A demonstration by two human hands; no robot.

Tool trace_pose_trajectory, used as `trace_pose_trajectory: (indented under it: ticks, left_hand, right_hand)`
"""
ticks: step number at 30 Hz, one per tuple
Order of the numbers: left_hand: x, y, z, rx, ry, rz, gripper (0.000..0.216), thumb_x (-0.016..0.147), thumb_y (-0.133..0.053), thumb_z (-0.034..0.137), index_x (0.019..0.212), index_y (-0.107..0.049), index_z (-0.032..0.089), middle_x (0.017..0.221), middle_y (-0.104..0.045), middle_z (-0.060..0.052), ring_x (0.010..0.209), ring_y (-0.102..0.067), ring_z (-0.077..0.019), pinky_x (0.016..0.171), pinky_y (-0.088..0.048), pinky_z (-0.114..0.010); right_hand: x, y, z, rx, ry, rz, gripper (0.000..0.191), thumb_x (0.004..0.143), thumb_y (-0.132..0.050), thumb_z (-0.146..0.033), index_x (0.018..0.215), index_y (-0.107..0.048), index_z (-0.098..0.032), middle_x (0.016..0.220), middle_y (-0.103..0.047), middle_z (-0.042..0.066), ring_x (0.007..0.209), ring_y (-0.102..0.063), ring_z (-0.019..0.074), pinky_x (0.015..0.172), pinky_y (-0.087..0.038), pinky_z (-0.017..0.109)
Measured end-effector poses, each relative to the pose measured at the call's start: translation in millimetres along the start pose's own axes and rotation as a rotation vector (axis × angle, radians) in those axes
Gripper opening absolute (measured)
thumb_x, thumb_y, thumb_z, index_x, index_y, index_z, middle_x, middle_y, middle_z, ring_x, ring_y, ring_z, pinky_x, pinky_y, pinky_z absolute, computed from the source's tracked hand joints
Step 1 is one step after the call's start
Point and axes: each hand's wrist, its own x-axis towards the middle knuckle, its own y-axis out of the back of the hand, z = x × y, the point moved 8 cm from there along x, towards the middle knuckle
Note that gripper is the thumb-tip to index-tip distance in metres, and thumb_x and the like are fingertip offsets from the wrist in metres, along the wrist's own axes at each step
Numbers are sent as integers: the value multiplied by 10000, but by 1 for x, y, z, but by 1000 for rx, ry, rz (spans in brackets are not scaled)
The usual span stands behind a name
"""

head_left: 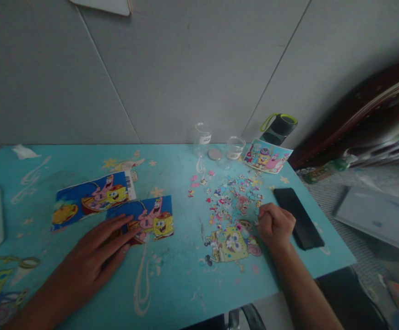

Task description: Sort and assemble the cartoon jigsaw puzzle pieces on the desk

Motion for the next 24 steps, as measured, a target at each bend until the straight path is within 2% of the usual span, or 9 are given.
trace_pose_trajectory:
  ticks: [10,24]
  left_hand:
    - [0,1,0,-9,22,-14,480,977,-494,352,1456,-473,357,1556,-405,-31,1375,-462,-302,1141,-404,-539]
    - [-2,0,3,44,-25,-12,506,976,-504,371,1477,-449,331,1592,-365,-28,1416,-416,-305,1159,-388,-549]
  right_hand:
    - [2,-1,-4,-2,29,-8,239,758,-452,-5,636,-526,-197,513,-454,-64,424,-401,73,480,-316,229]
    - [1,-5,1,13,22,-34,229,759,-456,-11,655,-530,-200,545,-512,-53,446,-444,82,496,-346,230]
